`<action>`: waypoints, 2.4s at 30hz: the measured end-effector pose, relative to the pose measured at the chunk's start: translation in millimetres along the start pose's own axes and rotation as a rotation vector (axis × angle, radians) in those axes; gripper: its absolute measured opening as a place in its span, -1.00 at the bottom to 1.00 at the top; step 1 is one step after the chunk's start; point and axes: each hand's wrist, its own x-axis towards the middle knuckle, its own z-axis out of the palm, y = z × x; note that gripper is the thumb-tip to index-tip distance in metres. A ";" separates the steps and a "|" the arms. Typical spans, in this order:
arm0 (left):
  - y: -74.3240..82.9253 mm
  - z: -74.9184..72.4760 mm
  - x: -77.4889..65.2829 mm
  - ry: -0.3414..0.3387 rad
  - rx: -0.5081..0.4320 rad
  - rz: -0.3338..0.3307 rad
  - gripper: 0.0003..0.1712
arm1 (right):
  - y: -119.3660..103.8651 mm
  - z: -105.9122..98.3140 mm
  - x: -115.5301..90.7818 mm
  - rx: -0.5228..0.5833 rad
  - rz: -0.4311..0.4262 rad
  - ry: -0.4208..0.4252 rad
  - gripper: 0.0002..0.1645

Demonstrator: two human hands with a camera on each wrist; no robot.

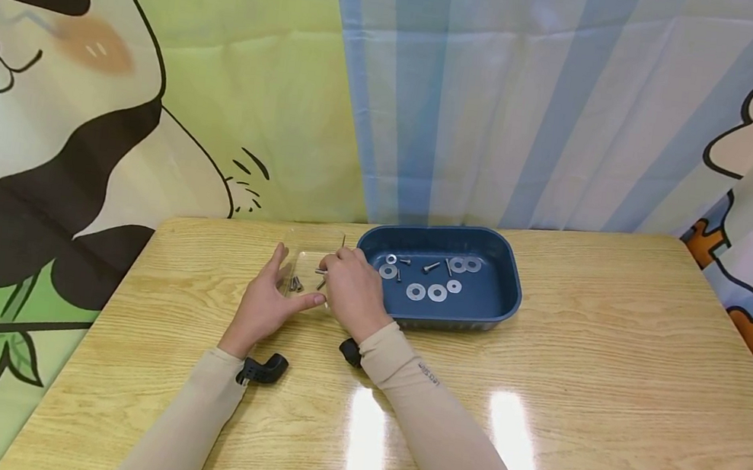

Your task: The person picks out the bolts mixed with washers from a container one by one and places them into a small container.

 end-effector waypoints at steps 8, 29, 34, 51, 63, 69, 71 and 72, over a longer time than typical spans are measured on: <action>-0.2 -0.6 0.4 0.004 0.002 0.006 0.59 | 1.7 1.8 0.5 -0.010 -0.019 -0.005 -0.84; 0.7 -0.7 0.9 -0.002 -0.003 -0.002 0.53 | 4.8 -14.8 -4.3 -0.010 -0.035 0.013 -0.80; 0.1 -0.2 1.0 0.002 -0.002 0.001 0.52 | 8.2 -19.3 -5.8 -0.017 -0.041 0.030 -0.80; -0.7 0.4 -0.8 -0.012 -0.025 -0.010 0.49 | 29.0 -36.1 -15.9 -0.045 -0.049 0.065 -0.77; -1.1 1.2 -0.7 -0.009 -0.028 -0.013 0.48 | 43.4 -41.6 -20.4 -0.020 -0.019 0.085 -0.79; -1.4 0.8 -0.6 -0.010 -0.026 -0.012 0.51 | 50.0 -43.2 -23.1 -0.006 0.006 0.087 -0.79; -1.3 0.7 -0.5 -0.011 -0.023 -0.011 0.54 | 52.3 -43.6 -23.8 0.000 0.012 0.084 -0.78; -1.2 0.6 -0.4 -0.010 -0.021 -0.010 0.55 | 53.5 -43.7 -24.2 0.002 0.016 0.082 -0.78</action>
